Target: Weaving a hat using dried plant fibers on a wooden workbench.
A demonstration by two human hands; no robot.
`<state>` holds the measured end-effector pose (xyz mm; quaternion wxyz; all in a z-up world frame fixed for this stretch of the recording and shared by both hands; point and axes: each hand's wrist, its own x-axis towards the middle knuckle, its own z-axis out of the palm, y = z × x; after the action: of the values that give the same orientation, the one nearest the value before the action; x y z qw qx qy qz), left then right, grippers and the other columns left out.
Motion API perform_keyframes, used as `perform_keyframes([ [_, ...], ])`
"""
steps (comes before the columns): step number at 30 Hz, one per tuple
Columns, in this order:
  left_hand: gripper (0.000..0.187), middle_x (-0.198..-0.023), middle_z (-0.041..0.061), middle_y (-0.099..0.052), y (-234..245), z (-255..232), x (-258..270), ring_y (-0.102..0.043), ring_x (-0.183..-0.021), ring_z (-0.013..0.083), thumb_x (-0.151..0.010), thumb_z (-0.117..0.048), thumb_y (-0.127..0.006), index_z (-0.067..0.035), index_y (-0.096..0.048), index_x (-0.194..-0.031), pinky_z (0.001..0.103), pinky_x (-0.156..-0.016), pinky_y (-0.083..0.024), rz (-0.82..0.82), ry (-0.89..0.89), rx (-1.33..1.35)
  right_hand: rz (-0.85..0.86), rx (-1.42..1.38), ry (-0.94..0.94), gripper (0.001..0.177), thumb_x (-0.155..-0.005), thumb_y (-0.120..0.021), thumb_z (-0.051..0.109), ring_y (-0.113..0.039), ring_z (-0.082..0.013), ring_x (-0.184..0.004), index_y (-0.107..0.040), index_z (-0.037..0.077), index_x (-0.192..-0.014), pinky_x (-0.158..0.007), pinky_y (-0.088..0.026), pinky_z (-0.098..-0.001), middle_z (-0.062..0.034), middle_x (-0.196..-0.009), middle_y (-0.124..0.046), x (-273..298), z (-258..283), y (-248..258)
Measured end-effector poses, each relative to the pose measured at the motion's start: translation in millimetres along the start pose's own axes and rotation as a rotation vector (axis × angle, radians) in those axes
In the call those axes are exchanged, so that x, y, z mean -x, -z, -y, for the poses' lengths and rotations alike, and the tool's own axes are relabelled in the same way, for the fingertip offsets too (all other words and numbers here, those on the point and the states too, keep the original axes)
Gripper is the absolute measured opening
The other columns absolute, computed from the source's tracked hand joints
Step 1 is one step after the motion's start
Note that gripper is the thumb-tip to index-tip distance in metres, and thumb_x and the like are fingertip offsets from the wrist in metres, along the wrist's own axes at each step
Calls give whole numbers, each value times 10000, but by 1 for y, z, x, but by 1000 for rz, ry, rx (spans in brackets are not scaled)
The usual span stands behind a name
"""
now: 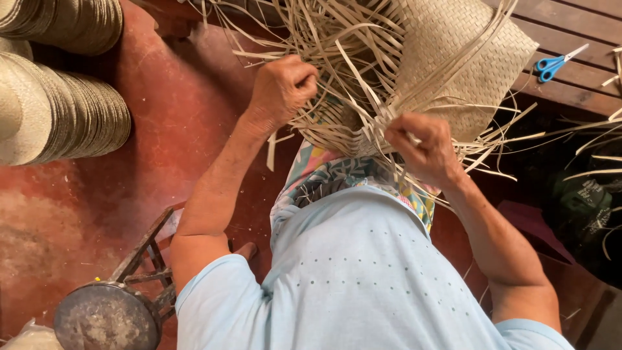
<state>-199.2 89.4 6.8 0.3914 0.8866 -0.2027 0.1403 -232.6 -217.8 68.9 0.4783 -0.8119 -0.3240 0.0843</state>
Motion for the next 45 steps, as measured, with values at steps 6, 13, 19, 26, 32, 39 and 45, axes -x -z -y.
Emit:
perform_keyframes([
  [6,206,-717,38,-717,31,59,16,-635,-567,88,-898,65,-639,-72,-766,-810,172,-485,-578,0,60,-205,-33,7,56,202,-1041,-555,77,-426,-76,-440,-616,22,-856,-1117,-525,-476,-28,-567,-535,21,24,1],
  [13,149,-778,53,-710,102,105,24,-631,-660,125,-861,43,-664,-83,-737,-828,238,-572,-529,-217,230,-553,-56,-103,-59,121,-992,-625,46,-353,-54,-488,-694,-7,-908,-1171,-489,-409,22,-574,-392,35,42,4],
  [19,90,-761,119,-706,54,-40,26,-645,-683,219,-899,-72,-725,-62,-730,-809,330,-649,-553,-7,257,89,-235,-489,-266,109,-1030,-625,78,-708,-152,-768,-673,4,-1094,-893,-572,-363,-107,-796,-700,29,34,-15],
  [26,292,-791,60,-682,-41,-119,33,-631,-688,73,-926,-154,-778,2,-711,-1163,190,-598,-555,-99,732,1397,-199,-171,-165,141,-973,-720,111,-685,-187,-678,-728,61,-841,-1098,-463,-503,-47,-650,-659,15,43,-22],
  [32,128,-681,112,-671,-20,-108,7,-610,-564,101,-886,-69,-794,7,-691,-876,216,-500,-542,-453,765,1111,-101,257,-91,80,-903,-744,33,-680,-358,-720,-711,13,-974,-963,-529,-524,-140,-726,-643,25,43,-7],
  [39,165,-758,73,-727,-41,-76,-2,-679,-609,85,-854,-145,-847,-51,-723,-907,164,-508,-541,-474,656,818,90,836,-238,111,-911,-674,272,-665,-225,-812,-620,175,-900,-1053,-333,-547,-25,-755,-625,79,3,-10],
  [45,91,-816,71,-705,-64,-90,-7,-645,-679,90,-849,-35,-802,-27,-716,-881,221,-583,-565,-369,538,815,6,1037,-95,35,-981,-667,88,-678,-270,-1036,-634,96,-989,-1178,-166,-697,-83,-892,-629,63,18,4],
])
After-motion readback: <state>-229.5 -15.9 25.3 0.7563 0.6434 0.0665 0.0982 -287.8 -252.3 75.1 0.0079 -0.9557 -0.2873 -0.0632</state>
